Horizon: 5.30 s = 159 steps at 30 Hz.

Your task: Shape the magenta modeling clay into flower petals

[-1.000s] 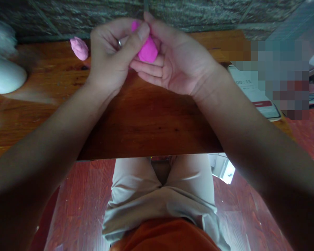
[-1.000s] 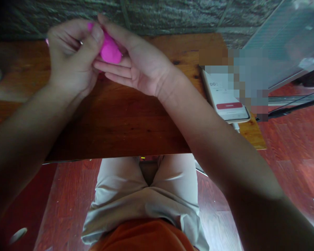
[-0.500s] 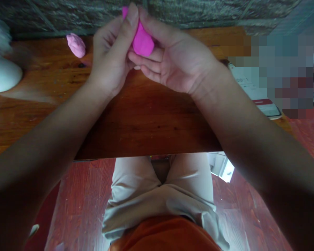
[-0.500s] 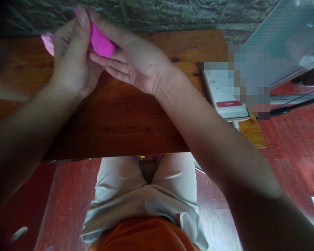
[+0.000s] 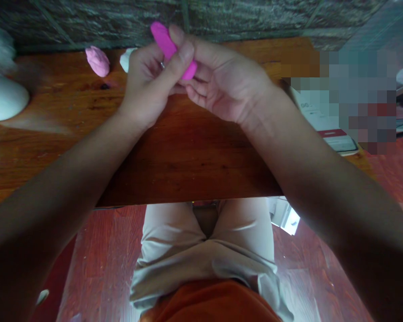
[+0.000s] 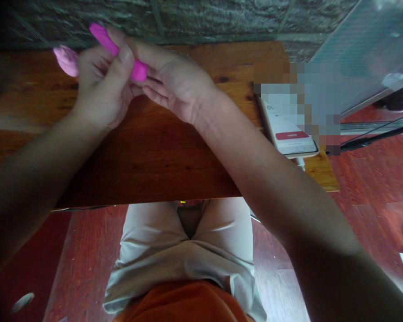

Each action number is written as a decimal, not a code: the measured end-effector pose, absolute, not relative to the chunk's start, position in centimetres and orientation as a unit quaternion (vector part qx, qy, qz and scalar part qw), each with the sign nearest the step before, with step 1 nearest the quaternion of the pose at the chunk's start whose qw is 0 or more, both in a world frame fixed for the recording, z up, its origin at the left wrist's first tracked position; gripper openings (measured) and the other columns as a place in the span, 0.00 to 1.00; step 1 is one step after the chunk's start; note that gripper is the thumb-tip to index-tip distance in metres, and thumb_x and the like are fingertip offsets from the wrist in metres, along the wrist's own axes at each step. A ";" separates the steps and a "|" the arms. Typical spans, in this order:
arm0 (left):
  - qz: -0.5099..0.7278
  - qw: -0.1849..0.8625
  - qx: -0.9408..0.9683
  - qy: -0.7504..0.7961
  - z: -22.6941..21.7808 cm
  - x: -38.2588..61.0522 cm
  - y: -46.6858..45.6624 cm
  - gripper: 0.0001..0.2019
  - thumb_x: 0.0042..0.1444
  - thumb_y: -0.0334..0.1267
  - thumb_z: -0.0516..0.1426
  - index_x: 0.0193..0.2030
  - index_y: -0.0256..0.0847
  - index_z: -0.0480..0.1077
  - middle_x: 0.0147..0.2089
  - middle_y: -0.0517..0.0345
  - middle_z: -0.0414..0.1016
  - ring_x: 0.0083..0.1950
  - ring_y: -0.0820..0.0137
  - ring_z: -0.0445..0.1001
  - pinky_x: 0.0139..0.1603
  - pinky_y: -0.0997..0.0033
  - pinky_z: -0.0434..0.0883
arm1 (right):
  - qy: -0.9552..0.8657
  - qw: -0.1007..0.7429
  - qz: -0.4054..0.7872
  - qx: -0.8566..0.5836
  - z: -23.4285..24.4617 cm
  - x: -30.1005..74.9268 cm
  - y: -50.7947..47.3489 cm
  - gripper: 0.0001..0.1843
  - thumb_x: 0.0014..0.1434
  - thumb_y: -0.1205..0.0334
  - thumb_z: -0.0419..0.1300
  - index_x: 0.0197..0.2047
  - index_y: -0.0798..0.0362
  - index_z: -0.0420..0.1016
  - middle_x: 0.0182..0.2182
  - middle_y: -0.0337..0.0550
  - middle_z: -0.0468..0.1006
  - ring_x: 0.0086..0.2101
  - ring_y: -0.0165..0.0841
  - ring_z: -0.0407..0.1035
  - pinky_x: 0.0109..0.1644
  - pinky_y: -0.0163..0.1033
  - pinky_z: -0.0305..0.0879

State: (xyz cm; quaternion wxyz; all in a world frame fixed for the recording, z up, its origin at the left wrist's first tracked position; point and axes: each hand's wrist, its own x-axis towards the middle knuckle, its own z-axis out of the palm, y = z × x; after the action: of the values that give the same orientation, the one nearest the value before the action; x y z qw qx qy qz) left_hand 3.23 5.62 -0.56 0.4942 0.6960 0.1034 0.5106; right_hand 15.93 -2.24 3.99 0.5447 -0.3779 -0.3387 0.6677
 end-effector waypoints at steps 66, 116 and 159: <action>0.493 0.572 0.647 0.102 0.3 3.2 5.0 0.15 0.58 0.50 0.64 0.32 0.39 0.79 0.28 0.54 0.75 0.32 0.64 0.79 0.29 0.69 0.72 | -0.325 0.544 0.677 -0.375 4.3 15.7 -2.1 0.15 0.71 0.58 0.51 0.33 0.54 0.68 0.24 0.30 0.79 0.30 0.19 0.76 0.37 0.24 0.69; 0.446 0.662 0.588 0.130 1.7 2.6 3.9 0.13 0.72 0.28 0.48 0.37 0.33 0.70 0.29 0.63 0.73 0.26 0.79 0.72 0.28 0.81 0.70 | -0.327 0.538 0.670 -0.394 4.2 15.6 -2.2 0.19 0.70 0.53 0.53 0.30 0.55 0.68 0.22 0.30 0.77 0.27 0.19 0.71 0.33 0.24 0.62; 0.457 0.607 0.645 0.083 0.2 2.6 5.7 0.09 0.55 0.38 0.67 0.44 0.43 0.81 0.36 0.57 0.80 0.36 0.68 0.79 0.33 0.71 0.73 | -0.314 0.546 0.654 -0.417 3.7 15.3 -2.1 0.17 0.69 0.53 0.55 0.32 0.55 0.69 0.20 0.28 0.74 0.25 0.19 0.71 0.33 0.27 0.63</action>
State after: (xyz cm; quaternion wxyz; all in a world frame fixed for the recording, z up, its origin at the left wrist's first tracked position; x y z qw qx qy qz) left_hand 2.56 5.67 0.20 0.6069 0.6452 0.0826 0.4566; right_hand 15.28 -2.09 3.66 0.5464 -0.4175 -0.3144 0.6545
